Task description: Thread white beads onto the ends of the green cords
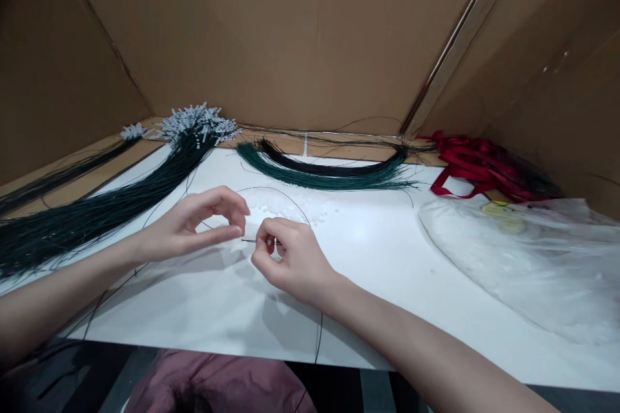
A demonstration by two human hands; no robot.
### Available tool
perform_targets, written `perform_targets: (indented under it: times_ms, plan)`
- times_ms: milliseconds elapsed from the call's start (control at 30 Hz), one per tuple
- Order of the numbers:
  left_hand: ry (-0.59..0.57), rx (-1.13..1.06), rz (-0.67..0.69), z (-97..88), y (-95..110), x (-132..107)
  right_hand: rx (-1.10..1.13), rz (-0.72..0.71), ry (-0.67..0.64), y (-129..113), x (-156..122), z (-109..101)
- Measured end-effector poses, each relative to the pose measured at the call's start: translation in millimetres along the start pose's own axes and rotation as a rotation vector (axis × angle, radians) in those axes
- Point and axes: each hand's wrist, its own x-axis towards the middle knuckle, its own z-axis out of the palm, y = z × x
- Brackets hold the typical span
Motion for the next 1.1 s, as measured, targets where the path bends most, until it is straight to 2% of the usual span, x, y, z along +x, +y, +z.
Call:
perform_targets:
  times_ms: [100,167,333,533,867,1100]
  plan:
    - [0.061,0.227,-0.047,-6.7,-21.0,4.8,-0.007,-0.032,0.004,0.1,0.0,1.1]
    - [0.055,0.395,-0.044,-8.3,-36.6,9.1,-0.012,-0.058,0.0,-0.2,-0.3,1.6]
    - [0.052,0.603,-0.024,-0.9,-60.4,21.5,-0.026,-0.105,-0.007,-0.8,-0.7,1.9]
    - [0.049,0.677,-0.044,5.6,-64.5,27.0,-0.017,-0.103,-0.015,-0.5,-1.2,3.1]
    - [0.021,0.714,-0.065,4.8,-67.8,26.4,-0.013,-0.103,0.007,6.1,-1.1,5.3]
    - [0.041,0.666,-0.145,0.3,-65.9,26.2,-0.009,-0.095,0.017,4.9,-1.2,4.2]
